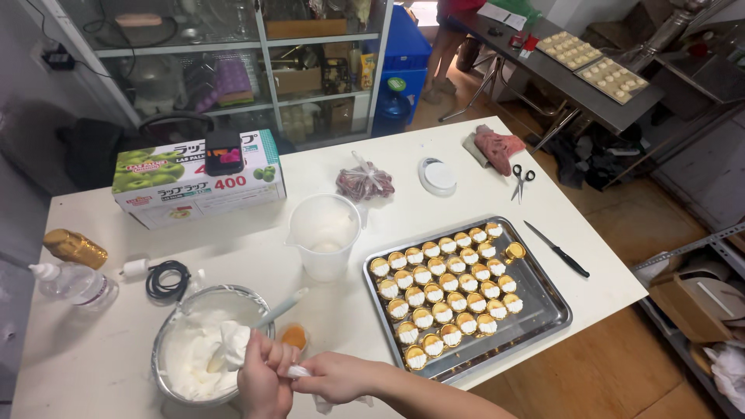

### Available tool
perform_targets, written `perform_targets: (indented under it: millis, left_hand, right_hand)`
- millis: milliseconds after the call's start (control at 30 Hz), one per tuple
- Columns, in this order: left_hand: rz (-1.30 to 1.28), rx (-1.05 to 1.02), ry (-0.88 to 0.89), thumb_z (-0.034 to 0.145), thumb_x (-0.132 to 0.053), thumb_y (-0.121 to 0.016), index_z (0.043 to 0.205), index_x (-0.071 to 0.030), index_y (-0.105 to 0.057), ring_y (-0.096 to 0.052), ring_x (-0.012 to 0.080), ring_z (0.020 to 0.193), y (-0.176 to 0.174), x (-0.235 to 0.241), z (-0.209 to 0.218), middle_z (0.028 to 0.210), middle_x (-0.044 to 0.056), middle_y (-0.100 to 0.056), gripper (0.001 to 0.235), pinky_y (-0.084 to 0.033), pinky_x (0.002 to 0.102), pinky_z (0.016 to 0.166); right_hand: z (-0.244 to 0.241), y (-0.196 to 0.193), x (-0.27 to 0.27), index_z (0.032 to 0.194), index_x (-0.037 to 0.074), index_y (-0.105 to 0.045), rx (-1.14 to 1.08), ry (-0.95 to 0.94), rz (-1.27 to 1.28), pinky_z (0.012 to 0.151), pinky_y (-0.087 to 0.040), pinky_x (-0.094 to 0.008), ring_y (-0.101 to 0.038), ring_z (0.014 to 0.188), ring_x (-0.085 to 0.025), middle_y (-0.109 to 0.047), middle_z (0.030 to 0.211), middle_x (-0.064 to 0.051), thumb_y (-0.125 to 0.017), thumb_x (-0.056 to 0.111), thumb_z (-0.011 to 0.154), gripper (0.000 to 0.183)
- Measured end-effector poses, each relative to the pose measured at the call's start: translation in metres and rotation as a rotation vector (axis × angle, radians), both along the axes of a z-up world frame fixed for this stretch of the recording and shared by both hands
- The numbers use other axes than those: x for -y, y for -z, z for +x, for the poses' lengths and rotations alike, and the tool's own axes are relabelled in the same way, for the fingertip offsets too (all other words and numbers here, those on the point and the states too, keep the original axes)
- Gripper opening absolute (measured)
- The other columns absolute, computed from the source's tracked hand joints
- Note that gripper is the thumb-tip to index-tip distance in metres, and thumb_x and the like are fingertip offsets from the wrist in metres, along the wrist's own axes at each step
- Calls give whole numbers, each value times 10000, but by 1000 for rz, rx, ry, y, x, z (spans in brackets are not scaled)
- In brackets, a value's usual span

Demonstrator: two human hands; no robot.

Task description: The person pipes white cream onto small pastries in gold cups arranged on a tray, then retrieves a yellow cream bag from the refrigerator and pipes yellow cream onto the same pastries. The person uses scissors to trim the piping bag and refills it from a bowl of cream during the process.

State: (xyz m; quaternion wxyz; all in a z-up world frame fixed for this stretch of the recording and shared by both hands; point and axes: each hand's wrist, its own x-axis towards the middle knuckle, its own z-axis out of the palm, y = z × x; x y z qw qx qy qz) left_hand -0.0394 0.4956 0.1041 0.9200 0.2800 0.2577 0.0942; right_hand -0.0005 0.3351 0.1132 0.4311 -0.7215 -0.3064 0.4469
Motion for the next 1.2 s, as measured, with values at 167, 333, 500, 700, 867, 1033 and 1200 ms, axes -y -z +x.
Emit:
perform_targets:
  millis: [167,333,500,700,867,1033,1200]
  left_hand:
    - [-38,-52,-16,1098,-347,-402,651,-147,-261,-201,145,493,14,-8,5,552,-18,-178,510,-325,357,592]
    - [-54,-94,-37,1088,-340,-421,676,-162,-283,-202,144,498,27,-11,1,555,-21,-181,470,-319,353,596]
    - [-60,-95,-51,1087,-337,-421,672,-173,-273,-201,138,492,37,-13,0,547,-29,-188,470,-336,352,597]
    - [-140,-52,-10,1068,-330,-454,638,-216,-318,-243,111,432,77,-6,-1,497,-56,-241,466,-303,311,463]
    - [-189,-75,-35,1063,-367,-530,659,-194,-329,-287,123,446,78,10,-8,520,-41,-265,483,-325,305,481]
    - [-189,-49,-40,1052,-334,-497,695,-168,-356,-295,134,478,53,13,-5,539,-36,-255,419,-346,315,514]
    - [-252,-47,-36,1067,-325,-508,687,-168,-333,-285,135,486,50,18,-10,547,-36,-251,447,-344,316,529]
  right_hand:
    - [4,16,-6,1041,28,-651,-28,24,-6,649,-484,-334,-577,705,-158,-602,752,-60,-569,341,1012,325]
    - [6,31,-8,1013,14,-643,-30,3,-16,640,-481,-341,-574,701,-165,-593,751,-56,-581,345,1013,337]
    - [4,44,-6,1038,41,-653,-64,16,-49,658,-492,-335,-584,716,-153,-605,759,-42,-580,356,1007,325]
    - [-1,74,6,1082,89,-671,-200,64,-89,562,-459,-339,-512,614,-122,-550,688,-1,-573,363,1002,302]
    - [-4,65,18,919,58,-633,-222,107,-127,501,-431,-271,-518,559,-74,-545,649,34,-593,334,1010,293]
    - [0,46,18,958,65,-624,-324,132,-147,479,-378,-269,-444,538,-67,-475,651,57,-581,310,994,252]
    - [-2,43,27,935,72,-612,-376,142,-196,482,-358,-268,-421,546,-61,-462,660,64,-576,302,1002,242]
